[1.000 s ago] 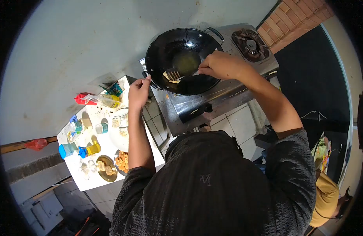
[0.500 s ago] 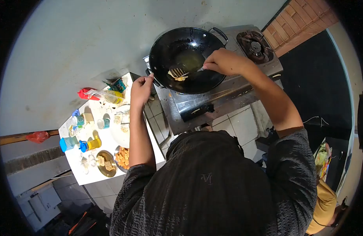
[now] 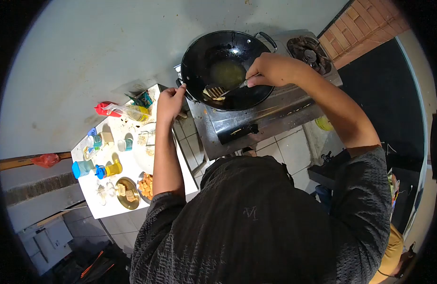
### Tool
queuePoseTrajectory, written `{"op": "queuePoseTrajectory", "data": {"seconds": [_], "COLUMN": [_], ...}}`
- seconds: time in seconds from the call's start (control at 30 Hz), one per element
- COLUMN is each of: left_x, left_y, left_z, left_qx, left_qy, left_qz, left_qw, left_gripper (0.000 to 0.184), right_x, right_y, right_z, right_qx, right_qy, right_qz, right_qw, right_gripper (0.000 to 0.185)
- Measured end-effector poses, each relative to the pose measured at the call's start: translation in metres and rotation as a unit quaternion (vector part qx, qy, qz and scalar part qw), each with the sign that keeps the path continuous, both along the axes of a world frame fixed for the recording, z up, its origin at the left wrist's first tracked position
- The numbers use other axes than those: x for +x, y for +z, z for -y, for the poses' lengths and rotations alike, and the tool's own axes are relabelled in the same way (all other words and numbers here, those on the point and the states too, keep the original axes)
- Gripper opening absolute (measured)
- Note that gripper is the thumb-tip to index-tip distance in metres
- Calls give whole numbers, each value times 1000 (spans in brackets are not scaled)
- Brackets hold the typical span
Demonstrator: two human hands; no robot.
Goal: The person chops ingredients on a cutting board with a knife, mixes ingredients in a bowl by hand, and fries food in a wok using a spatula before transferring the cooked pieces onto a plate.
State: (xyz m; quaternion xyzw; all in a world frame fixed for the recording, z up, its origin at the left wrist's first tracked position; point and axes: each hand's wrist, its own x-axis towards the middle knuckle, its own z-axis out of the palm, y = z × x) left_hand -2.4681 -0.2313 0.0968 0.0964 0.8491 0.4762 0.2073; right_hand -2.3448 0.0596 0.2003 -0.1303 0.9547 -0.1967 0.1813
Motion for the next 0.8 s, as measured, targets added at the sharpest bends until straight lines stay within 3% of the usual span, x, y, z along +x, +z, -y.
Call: {"op": "queuePoseTrajectory", "data": {"seconds": [0.23,0.43,0.8], "left_x": [-12,-14,-24], "left_y": [-11,-11,-24], "left_z": [1,0,-1], "left_qx": [-10,-3,16], "left_qy": [-17,-7,13], "left_qz": [-29,-30,-30], "left_qw": [999,1000,999], "left_gripper": [43,42,40], "right_x": [0,-3,-13], "right_y": [-4,8,5], "right_z": [-1,14,9], "right_qx": [-59,23,-34], "right_qy": [13,56,41], "right_qz": [-27,20,47], "right_qw": [998,998,997], "right_gripper": [26,30,36]}}
